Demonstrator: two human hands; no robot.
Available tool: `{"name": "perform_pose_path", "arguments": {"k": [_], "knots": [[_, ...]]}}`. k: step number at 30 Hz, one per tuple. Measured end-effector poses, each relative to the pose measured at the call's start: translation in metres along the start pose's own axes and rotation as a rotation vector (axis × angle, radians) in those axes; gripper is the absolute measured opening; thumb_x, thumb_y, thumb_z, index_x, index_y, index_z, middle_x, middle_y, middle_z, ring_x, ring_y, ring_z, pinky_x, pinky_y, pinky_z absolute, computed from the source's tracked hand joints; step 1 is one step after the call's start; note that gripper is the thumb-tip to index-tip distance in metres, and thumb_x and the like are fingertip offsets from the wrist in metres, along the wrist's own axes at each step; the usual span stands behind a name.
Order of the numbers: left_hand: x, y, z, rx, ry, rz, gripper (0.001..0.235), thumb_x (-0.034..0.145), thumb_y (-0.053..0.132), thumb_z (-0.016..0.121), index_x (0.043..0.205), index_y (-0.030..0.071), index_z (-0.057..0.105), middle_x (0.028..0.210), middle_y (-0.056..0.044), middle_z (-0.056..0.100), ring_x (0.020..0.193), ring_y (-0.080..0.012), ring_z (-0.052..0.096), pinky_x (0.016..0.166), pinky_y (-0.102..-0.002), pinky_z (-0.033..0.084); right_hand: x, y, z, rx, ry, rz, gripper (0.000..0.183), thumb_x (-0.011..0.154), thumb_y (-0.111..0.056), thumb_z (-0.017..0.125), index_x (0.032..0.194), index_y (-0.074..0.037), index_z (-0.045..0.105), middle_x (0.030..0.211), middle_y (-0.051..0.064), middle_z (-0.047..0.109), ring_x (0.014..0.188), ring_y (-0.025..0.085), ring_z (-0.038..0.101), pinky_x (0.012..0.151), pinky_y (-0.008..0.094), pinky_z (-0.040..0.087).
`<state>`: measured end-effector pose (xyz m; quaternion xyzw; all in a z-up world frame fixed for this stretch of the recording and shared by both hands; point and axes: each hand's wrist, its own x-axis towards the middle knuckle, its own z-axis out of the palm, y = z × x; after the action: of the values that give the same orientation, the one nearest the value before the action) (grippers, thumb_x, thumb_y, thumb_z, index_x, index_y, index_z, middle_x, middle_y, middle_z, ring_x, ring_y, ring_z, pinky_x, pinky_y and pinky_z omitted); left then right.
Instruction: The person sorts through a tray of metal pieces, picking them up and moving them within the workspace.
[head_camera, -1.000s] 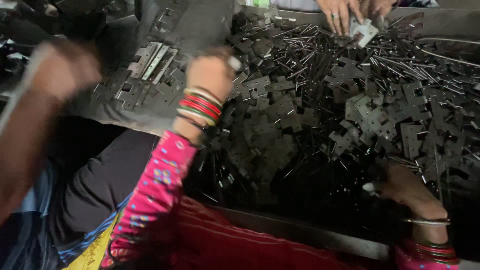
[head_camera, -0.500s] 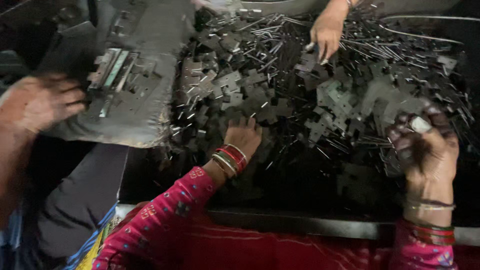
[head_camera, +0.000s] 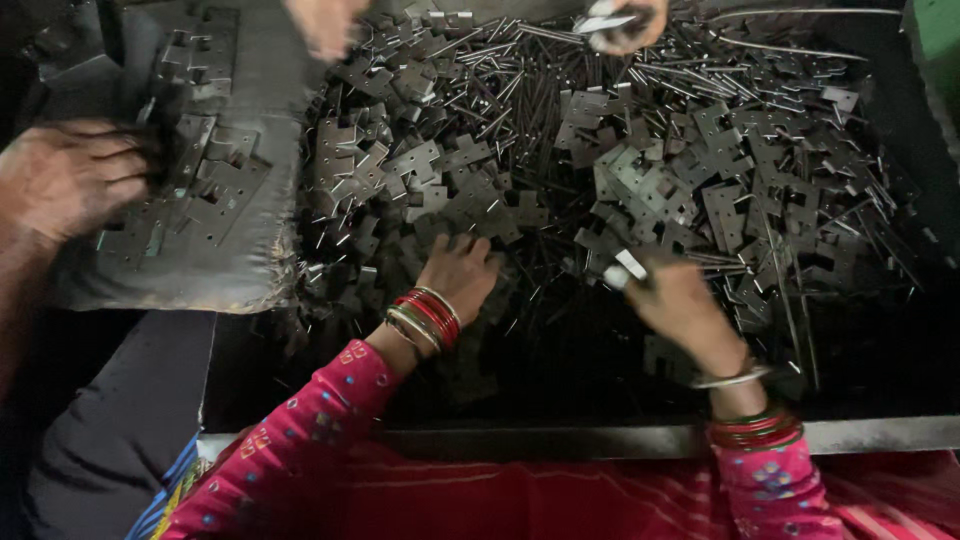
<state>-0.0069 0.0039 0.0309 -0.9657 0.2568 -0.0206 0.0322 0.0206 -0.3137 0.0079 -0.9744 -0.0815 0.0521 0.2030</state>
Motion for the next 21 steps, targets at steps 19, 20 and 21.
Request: {"name": "perform_pose_path", "arguments": {"k": [19,20,21], "knots": [[0.029,-0.03,-0.005,-1.781,0.185,-1.046,0.062,0.089,0.05,0.07,0.128,0.002,0.068,0.123,-0.014,0.074,0.108,-0.0307,0.069,0.097,-0.042,0.05,-0.007,0.006,-0.045,1.142,0.156,0.021,0.027,0.093,-0.016,0.069,0.119,-0.01,0.068,0.107,0.007,0.072,0.099,0.023,0.069,0.09,0.046,0.057],[0.03,-0.028,0.012,-1.783,0.186,-1.048,0.062,0.089,0.05,0.07,0.128,0.002,0.068,0.123,-0.014,0.074,0.108,-0.0307,0.069,0.097,-0.042,0.05,-0.005,0.008,-0.048,1.503,0.247,0.163,0.027,0.094,-0.015,0.064,0.121,-0.012,0.066,0.107,0.004,0.07,0.098,0.023,0.07,0.088,0.048,0.061],[0.029,-0.024,0.028,-1.699,0.291,-0.948,0.063,0.087,0.051,0.07,0.127,0.001,0.07,0.122,-0.013,0.075,0.109,-0.031,0.069,0.099,-0.039,0.05,-0.005,0.008,-0.049,1.501,0.247,0.165,0.027,0.094,-0.015,0.064,0.121,-0.012,0.066,0.107,0.004,0.07,0.098,0.023,0.07,0.088,0.048,0.061]]}}
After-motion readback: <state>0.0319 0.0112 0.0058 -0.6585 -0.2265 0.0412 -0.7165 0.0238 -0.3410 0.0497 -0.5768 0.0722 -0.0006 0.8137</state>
